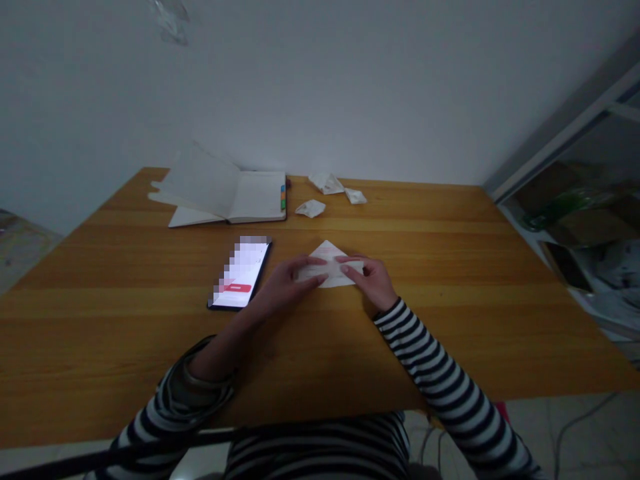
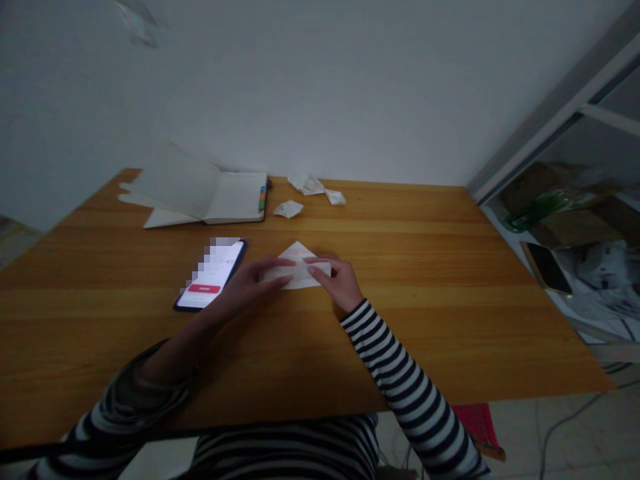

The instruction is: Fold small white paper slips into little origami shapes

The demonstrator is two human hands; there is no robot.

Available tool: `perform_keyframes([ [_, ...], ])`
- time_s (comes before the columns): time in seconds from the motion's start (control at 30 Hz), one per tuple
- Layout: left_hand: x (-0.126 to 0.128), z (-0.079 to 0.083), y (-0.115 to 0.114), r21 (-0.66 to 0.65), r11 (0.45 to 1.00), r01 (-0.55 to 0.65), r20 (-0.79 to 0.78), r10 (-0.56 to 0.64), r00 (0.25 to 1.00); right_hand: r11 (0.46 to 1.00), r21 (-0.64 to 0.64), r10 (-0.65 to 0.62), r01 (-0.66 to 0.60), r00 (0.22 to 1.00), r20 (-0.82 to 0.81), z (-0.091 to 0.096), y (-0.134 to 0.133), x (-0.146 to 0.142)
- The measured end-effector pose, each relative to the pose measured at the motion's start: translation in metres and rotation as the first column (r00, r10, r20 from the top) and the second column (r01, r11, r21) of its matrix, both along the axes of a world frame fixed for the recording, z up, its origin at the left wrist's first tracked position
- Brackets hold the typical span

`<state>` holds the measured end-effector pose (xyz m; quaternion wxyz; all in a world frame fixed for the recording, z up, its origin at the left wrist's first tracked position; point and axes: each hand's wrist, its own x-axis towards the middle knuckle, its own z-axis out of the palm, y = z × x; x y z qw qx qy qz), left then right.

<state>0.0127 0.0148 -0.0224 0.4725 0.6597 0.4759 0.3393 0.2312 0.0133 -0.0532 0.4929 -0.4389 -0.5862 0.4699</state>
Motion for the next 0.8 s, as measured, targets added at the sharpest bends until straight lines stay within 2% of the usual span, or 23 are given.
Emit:
perform_keyframes([
  [0.07,0.001,0.003,-0.001,-0.025,0.999,-0.033,0.013,0.034,0.999,0.996,-0.072,-0.064,0.061,0.997,-0.042,-0.004,-0.001,-0.002],
  [0.2,0.001,0.004,-0.001,-0.037,0.994,-0.099,0.031,0.100,0.994,0.979,-0.184,-0.118,0.087,0.980,-0.162,-0.006,-0.004,-0.004],
  [0.27,0.001,0.000,-0.001,-0.058,0.990,-0.129,0.042,0.131,0.991,0.982,-0.181,-0.100,0.061,0.971,-0.217,-0.003,-0.005,-0.004],
  [0.37,0.002,-0.006,-0.001,-0.188,0.964,-0.186,0.146,0.214,0.966,0.990,-0.142,-0.057,0.024,0.970,-0.237,0.000,-0.006,-0.007],
  [0.5,0.009,-0.008,-0.002,-0.316,0.933,-0.170,0.348,0.281,0.895,0.989,-0.056,-0.146,0.139,0.975,-0.168,-0.001,-0.006,-0.014],
  [0.6,0.016,-0.005,-0.005,-0.326,0.919,-0.221,0.274,0.315,0.909,0.971,-0.014,-0.237,0.237,0.966,-0.103,-0.004,-0.007,-0.023],
  [0.7,0.021,-0.003,-0.009,-0.262,0.913,-0.313,0.166,0.362,0.917,0.962,-0.039,-0.272,0.271,0.962,-0.034,-0.005,-0.010,-0.031],
  [0.8,0.022,-0.007,-0.011,-0.250,0.918,-0.307,0.187,0.357,0.915,0.961,-0.087,-0.271,0.263,0.958,-0.093,-0.006,-0.012,-0.035],
])
